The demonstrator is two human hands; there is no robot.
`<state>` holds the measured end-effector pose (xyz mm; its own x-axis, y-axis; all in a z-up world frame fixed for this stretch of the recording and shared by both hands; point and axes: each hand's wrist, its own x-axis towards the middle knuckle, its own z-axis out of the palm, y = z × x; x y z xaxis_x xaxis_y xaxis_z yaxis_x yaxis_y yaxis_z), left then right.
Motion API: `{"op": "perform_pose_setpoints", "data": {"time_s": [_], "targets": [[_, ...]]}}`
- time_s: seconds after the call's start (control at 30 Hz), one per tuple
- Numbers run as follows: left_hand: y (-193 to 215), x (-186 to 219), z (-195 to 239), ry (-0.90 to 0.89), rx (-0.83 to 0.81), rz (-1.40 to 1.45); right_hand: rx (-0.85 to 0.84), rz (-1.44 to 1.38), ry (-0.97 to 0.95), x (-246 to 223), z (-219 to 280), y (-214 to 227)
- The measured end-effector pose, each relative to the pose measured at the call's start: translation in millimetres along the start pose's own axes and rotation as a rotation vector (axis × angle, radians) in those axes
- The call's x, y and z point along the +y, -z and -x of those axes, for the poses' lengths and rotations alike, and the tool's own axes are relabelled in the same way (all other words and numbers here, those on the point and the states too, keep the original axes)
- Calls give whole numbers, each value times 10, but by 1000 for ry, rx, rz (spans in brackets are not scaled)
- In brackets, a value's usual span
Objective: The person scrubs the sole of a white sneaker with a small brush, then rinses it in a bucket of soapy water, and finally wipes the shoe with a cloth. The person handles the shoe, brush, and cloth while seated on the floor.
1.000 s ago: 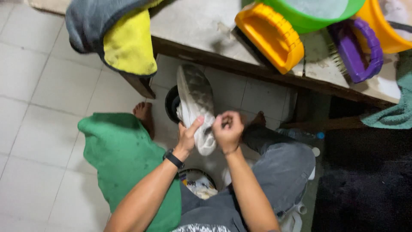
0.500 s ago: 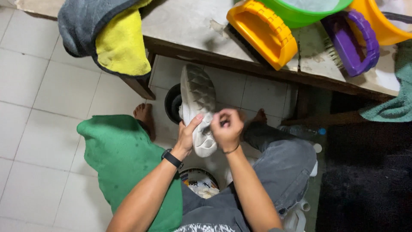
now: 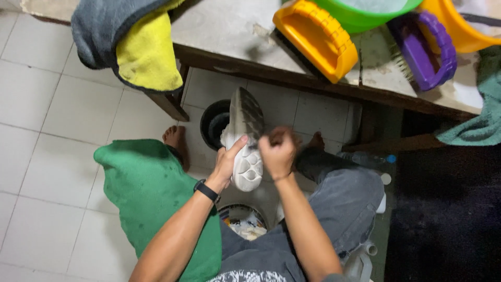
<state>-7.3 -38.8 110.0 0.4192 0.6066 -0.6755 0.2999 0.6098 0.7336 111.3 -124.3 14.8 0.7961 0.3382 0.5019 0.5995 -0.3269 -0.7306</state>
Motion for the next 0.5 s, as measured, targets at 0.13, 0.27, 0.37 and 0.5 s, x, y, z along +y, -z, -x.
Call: {"op": "perform_pose_setpoints", "data": {"time_s": [0.13, 0.27, 0.37, 0.5], "targets": [[9, 13, -27, -4, -4, -35, 29, 84, 64, -40, -60, 38], [-18, 103, 84, 12, -19, -3, -8, 23, -27, -36, -4, 6], [-37, 135, 150, 38, -19, 33, -73, -22, -90, -123, 102, 58], [-95, 299, 312, 57, -27, 52, -22, 10, -38, -169, -109, 103]]}}
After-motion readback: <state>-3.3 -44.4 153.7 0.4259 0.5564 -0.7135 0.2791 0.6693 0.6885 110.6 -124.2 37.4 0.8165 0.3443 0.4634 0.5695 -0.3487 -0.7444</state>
